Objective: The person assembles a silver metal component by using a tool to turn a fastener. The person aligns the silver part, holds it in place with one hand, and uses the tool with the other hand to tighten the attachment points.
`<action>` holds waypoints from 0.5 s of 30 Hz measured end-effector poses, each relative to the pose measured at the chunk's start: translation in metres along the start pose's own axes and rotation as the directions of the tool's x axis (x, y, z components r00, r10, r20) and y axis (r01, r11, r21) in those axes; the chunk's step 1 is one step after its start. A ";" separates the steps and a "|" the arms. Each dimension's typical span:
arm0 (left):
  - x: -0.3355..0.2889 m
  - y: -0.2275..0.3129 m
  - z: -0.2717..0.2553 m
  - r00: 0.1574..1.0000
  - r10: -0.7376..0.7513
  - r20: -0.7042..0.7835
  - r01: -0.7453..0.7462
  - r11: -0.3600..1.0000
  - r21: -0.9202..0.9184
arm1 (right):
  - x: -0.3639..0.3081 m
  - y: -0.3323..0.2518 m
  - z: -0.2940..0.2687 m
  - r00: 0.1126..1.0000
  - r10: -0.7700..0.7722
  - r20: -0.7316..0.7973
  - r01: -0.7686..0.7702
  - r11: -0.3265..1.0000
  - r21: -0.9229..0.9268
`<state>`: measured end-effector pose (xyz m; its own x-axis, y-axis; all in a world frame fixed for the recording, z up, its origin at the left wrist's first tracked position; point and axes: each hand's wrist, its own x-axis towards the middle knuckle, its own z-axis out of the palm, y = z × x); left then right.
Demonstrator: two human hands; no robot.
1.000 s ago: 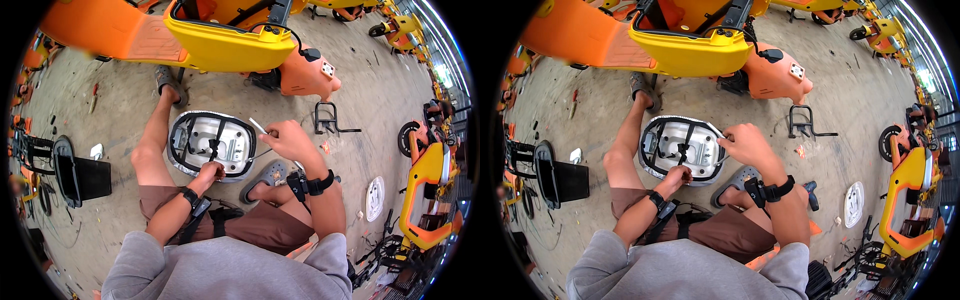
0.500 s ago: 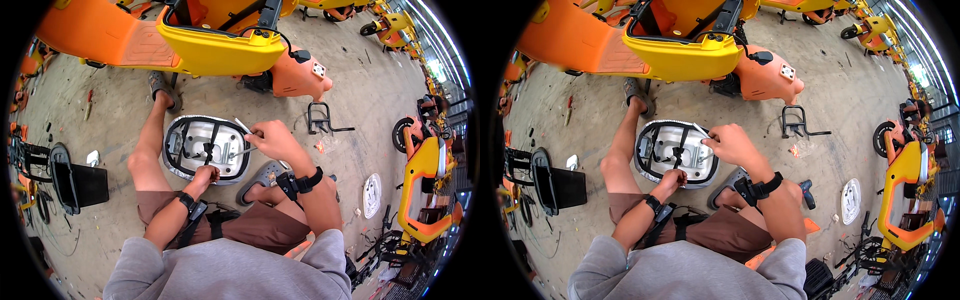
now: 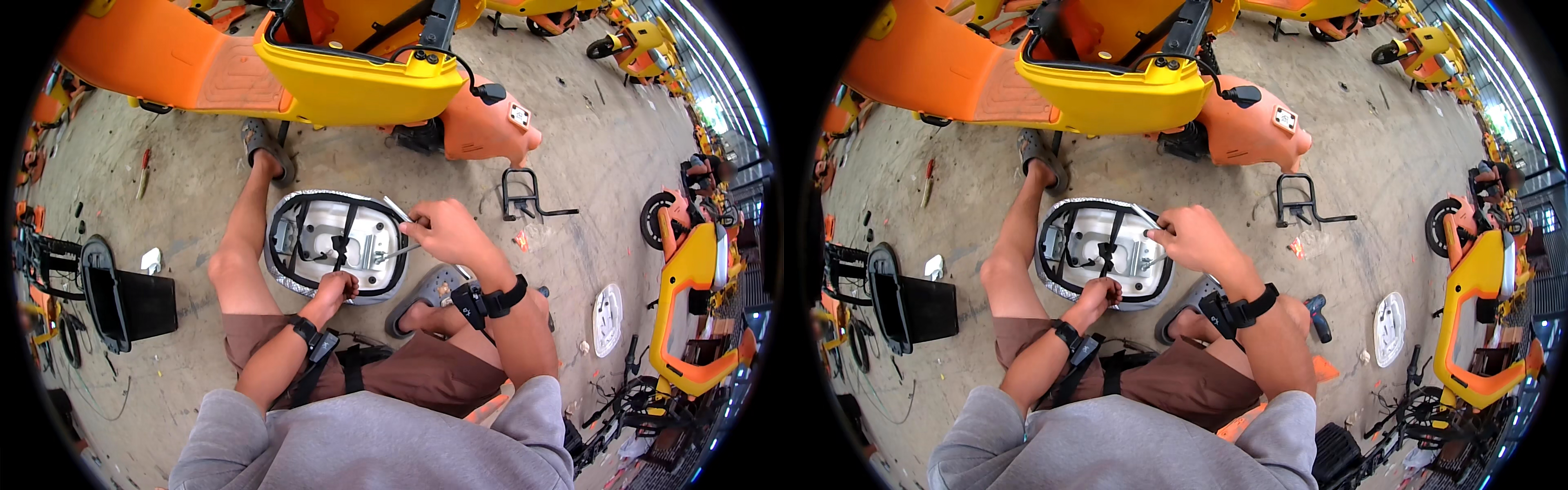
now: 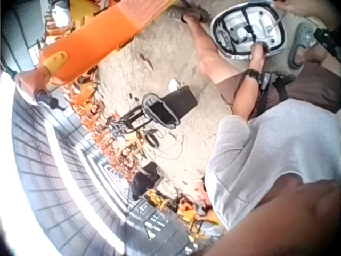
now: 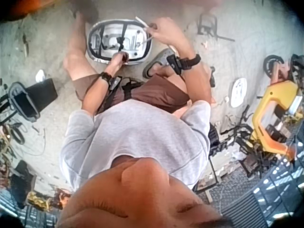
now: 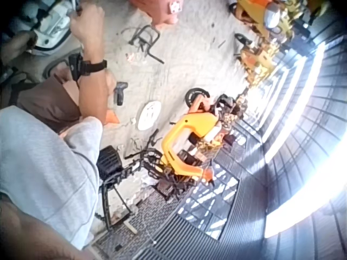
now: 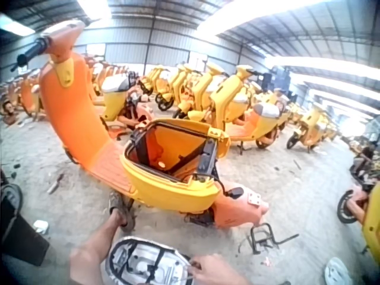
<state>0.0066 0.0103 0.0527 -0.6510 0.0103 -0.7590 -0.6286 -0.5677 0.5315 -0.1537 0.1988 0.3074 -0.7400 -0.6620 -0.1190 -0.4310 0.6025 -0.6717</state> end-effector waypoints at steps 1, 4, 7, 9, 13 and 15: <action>0.003 0.000 0.001 1.000 0.009 -0.002 -0.009 1.000 -0.005 | -0.001 0.000 -0.003 1.000 0.008 -0.003 -0.008 1.000 -0.014; 0.007 -0.005 -0.001 0.999 0.045 -0.026 -0.045 0.999 0.026 | 0.001 0.010 0.002 0.999 -0.044 -0.006 0.044 0.999 -0.014; 0.015 -0.011 -0.005 0.998 0.053 -0.026 -0.055 0.996 -0.063 | 0.003 0.009 0.000 0.999 -0.044 0.028 0.045 0.998 -0.047; 0.024 -0.015 -0.014 0.999 0.040 -0.006 -0.040 0.997 -0.071 | 0.005 0.014 0.004 0.997 -0.077 0.000 0.077 0.996 -0.042; 0.013 -0.004 -0.002 1.000 0.016 0.017 -0.015 0.999 -0.042 | 0.002 0.013 0.003 1.000 -0.008 -0.009 0.009 1.000 0.021; 0.011 -0.001 0.003 1.000 0.010 0.014 -0.010 0.999 -0.031 | 0.002 0.016 0.003 1.000 -0.010 -0.010 0.010 1.000 0.005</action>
<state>-0.0014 0.0135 0.0446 -0.6636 0.0162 -0.7479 -0.6085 -0.5932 0.5271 -0.1606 0.2060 0.2940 -0.7408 -0.6634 -0.1052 -0.4358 0.5940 -0.6762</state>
